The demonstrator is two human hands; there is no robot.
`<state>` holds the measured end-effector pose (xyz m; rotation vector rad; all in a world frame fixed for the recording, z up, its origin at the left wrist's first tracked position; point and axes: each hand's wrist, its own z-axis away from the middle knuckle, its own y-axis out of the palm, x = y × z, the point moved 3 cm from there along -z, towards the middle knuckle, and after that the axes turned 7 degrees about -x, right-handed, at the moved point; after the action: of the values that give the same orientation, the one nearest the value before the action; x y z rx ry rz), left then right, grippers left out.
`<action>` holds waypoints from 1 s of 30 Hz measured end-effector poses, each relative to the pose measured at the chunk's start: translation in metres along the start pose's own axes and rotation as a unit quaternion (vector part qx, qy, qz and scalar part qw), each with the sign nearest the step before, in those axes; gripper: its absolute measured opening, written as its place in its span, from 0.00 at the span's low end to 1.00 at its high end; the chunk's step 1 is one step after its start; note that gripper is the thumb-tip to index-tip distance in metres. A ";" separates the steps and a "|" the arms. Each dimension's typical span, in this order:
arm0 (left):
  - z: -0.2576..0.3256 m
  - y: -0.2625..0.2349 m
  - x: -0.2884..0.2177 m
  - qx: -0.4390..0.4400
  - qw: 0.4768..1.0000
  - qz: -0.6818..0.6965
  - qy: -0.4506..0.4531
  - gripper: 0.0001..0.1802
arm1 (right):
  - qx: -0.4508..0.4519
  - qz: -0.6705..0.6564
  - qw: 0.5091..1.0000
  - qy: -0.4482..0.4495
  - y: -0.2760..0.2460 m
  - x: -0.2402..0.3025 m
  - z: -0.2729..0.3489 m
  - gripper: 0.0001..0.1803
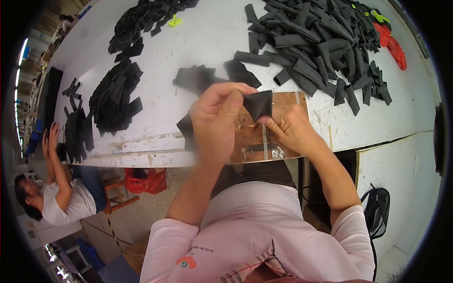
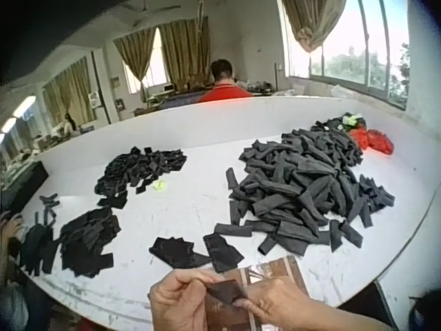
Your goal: The recorder is applying glue to small black foam pieces using a thin rod.
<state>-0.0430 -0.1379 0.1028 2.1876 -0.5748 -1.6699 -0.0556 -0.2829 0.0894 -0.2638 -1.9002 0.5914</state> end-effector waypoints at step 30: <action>0.037 -0.156 0.007 -0.292 0.917 -0.270 0.009 0.09 | -0.026 -0.118 0.984 0.131 0.097 0.002 0.004 0.14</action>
<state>-0.0583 -0.0071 0.0110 1.9811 0.5396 -1.7555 -0.0686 -0.2007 0.0400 -0.1400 -1.6625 0.3292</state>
